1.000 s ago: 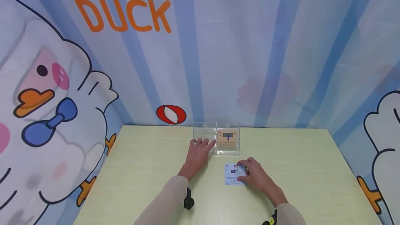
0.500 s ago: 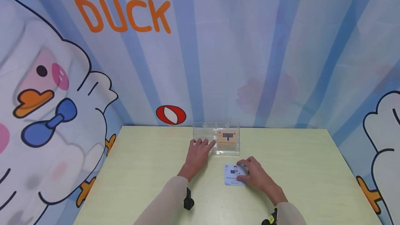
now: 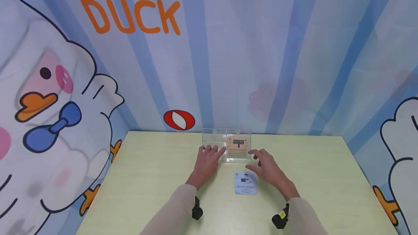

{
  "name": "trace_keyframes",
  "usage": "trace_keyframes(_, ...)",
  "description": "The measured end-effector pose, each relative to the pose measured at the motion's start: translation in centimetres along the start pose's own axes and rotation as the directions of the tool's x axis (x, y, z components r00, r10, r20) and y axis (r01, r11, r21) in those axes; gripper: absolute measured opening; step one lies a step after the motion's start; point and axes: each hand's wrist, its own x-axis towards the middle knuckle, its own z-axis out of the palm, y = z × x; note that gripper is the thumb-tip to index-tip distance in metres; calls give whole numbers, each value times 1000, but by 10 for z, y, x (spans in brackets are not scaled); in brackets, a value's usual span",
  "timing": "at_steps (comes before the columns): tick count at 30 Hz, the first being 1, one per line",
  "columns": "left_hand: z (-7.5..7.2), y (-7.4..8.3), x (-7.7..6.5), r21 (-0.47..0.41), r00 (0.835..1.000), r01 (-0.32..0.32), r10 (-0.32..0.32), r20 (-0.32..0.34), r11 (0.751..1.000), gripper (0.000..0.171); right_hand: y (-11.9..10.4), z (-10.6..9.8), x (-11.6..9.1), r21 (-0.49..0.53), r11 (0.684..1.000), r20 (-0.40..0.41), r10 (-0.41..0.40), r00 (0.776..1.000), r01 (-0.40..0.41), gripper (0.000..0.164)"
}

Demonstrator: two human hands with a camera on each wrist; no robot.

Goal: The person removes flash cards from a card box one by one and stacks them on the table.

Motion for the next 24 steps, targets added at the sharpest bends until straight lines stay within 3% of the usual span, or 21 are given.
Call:
trace_keyframes(9,2,0,1,-3,1000,-2,2,14,1000,61,-8,-7,22,-26,998,-64,-62,996,61,62)
trace_keyframes(24,2,-1,1,-15,1000,2,-1,24,1000,61,-11,-7,30,-49,999,-46,-18,999,16,65)
